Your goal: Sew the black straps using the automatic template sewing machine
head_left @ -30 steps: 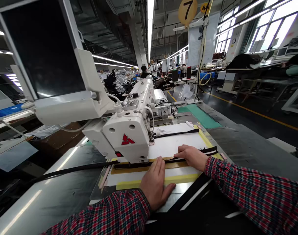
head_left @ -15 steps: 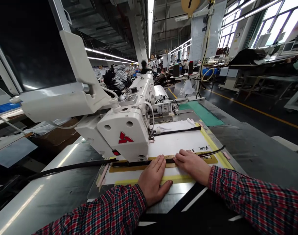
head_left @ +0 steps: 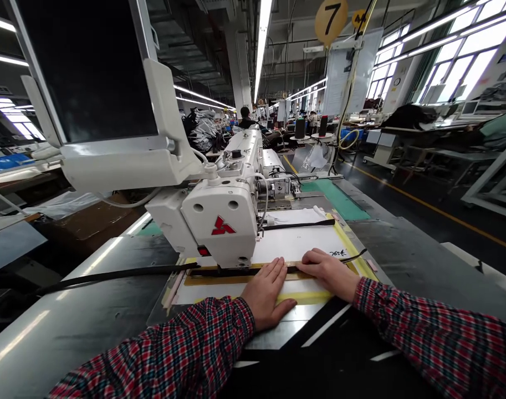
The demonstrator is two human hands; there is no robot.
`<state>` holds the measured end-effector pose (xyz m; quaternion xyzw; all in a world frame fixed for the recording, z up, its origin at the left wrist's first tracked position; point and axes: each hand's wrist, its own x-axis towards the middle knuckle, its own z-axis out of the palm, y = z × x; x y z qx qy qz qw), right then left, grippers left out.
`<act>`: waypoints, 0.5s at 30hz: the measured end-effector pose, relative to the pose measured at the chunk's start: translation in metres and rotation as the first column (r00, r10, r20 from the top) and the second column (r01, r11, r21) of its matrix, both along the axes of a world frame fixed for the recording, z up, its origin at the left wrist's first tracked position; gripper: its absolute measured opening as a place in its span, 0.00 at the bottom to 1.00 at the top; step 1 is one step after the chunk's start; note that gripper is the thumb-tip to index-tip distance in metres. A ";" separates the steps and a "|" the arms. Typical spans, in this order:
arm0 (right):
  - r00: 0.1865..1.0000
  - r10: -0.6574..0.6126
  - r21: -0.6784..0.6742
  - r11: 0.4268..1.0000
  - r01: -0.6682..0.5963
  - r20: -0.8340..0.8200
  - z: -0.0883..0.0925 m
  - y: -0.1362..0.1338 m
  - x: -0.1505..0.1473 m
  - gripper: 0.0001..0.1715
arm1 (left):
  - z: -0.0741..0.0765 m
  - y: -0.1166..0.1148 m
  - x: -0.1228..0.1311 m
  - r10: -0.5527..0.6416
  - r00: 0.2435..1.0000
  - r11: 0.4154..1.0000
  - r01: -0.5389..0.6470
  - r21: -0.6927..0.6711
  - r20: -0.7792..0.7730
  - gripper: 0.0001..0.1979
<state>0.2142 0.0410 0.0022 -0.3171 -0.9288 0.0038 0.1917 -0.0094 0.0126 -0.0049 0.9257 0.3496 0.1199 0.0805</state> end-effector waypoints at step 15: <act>0.931 -0.083 0.119 0.992 0.043 0.356 -0.002 -0.010 -0.008 0.09 | 0.009 0.000 0.013 0.008 1.000 0.998 -0.007 -0.056 0.016 0.34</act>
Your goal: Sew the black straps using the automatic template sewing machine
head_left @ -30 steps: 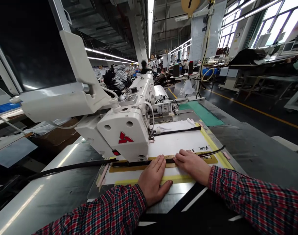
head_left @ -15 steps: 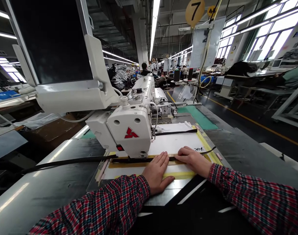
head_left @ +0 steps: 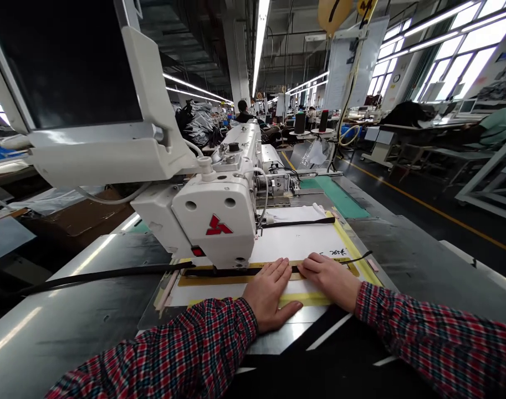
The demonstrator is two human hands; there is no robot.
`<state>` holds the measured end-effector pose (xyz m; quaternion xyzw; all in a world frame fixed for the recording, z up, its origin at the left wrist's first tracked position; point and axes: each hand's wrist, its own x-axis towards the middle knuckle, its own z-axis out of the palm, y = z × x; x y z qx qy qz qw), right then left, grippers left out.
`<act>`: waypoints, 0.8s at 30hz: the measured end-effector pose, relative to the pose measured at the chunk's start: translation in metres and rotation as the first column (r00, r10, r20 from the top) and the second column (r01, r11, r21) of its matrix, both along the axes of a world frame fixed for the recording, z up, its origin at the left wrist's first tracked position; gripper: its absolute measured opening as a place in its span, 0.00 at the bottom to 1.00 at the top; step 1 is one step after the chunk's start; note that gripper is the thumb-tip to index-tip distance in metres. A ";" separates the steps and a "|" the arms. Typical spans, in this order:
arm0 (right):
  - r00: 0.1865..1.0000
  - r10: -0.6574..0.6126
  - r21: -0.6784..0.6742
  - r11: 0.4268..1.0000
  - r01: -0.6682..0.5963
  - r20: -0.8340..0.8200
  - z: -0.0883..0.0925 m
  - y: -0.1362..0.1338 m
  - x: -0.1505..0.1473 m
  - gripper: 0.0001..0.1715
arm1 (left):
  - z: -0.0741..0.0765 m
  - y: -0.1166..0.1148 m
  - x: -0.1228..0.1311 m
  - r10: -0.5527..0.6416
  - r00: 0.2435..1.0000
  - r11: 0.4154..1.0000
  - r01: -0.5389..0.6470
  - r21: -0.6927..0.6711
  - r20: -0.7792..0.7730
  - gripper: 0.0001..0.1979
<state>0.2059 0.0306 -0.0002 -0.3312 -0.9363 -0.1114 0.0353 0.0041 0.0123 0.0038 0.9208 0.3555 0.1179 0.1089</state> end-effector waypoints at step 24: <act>0.985 0.052 0.025 0.999 -0.048 -0.167 -0.014 -0.004 0.004 0.17 | 0.003 -0.016 -0.126 0.221 0.967 0.970 -0.204 0.133 -0.124 0.29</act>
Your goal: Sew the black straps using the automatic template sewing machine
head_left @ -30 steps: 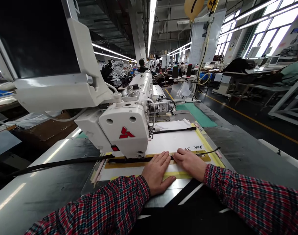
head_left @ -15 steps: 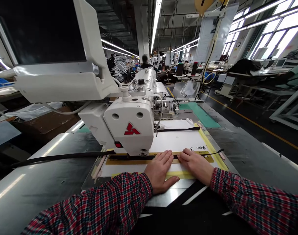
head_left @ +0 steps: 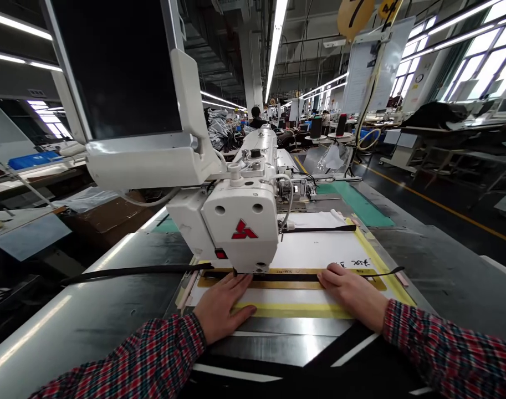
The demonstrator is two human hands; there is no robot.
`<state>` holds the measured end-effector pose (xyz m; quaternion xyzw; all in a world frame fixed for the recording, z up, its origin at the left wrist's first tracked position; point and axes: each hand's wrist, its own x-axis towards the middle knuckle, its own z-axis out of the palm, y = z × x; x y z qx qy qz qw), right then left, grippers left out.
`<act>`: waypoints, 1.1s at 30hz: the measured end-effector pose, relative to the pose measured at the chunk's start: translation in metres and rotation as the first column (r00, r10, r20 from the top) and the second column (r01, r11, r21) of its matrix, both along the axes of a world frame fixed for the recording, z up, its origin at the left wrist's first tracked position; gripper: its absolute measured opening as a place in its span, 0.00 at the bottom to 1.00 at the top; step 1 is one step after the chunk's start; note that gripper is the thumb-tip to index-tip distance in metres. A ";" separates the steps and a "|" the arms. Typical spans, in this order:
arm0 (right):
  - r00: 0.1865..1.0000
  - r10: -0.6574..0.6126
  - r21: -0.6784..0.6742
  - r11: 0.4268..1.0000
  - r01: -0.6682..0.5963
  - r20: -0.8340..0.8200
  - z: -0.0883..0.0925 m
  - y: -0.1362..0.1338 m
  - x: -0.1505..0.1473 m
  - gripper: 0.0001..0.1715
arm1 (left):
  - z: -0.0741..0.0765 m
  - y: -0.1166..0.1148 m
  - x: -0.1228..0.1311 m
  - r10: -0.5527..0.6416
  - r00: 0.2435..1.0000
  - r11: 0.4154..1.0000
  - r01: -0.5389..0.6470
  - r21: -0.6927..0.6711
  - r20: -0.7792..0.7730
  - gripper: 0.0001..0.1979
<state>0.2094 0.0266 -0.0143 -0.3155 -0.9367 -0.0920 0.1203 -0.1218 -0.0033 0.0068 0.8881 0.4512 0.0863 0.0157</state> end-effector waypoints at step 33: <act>0.998 0.042 -0.027 0.999 -0.043 -0.042 0.000 0.006 -0.060 0.15 | 0.008 0.007 -0.061 -0.094 0.995 0.995 0.093 -0.031 -0.036 0.27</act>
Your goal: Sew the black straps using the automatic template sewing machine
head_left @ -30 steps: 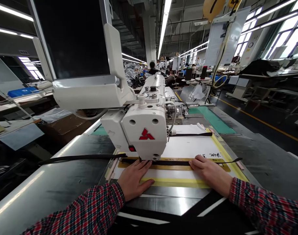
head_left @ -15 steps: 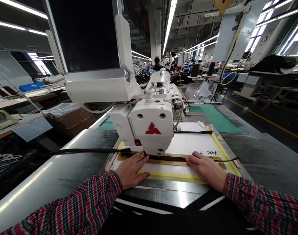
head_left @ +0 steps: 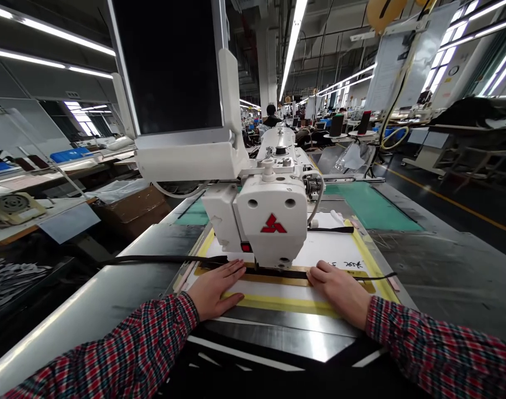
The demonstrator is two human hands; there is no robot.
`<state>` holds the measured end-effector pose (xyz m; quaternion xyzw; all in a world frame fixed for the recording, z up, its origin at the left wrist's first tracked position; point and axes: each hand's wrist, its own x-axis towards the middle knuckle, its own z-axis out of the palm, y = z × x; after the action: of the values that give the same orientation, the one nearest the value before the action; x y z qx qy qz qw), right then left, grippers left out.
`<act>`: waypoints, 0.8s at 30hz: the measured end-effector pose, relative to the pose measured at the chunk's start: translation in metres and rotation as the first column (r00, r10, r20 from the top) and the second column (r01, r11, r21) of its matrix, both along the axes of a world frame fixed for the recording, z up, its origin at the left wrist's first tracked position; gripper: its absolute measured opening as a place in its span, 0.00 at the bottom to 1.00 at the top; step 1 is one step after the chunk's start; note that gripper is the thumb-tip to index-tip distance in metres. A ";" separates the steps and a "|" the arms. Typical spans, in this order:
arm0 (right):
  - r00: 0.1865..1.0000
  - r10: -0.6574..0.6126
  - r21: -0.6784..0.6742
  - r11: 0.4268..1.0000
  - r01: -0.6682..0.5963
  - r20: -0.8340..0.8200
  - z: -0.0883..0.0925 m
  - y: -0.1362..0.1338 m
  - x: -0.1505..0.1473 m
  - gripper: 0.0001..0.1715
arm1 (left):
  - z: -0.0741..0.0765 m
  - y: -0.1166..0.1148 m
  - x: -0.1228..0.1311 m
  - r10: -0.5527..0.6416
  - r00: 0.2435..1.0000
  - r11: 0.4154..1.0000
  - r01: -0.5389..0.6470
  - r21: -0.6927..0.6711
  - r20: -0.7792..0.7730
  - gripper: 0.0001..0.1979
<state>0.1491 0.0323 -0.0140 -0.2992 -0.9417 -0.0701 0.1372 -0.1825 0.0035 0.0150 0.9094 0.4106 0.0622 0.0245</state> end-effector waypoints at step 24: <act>0.995 -0.094 -0.141 0.985 0.097 0.030 0.019 0.001 -0.046 0.15 | 0.000 0.004 -0.056 0.033 0.997 0.997 -0.028 0.073 -0.077 0.22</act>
<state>0.1028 0.0333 0.0046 -0.3521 -0.9304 -0.0129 0.1010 -0.2383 0.0070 0.0149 0.9050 0.4226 0.0419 -0.0253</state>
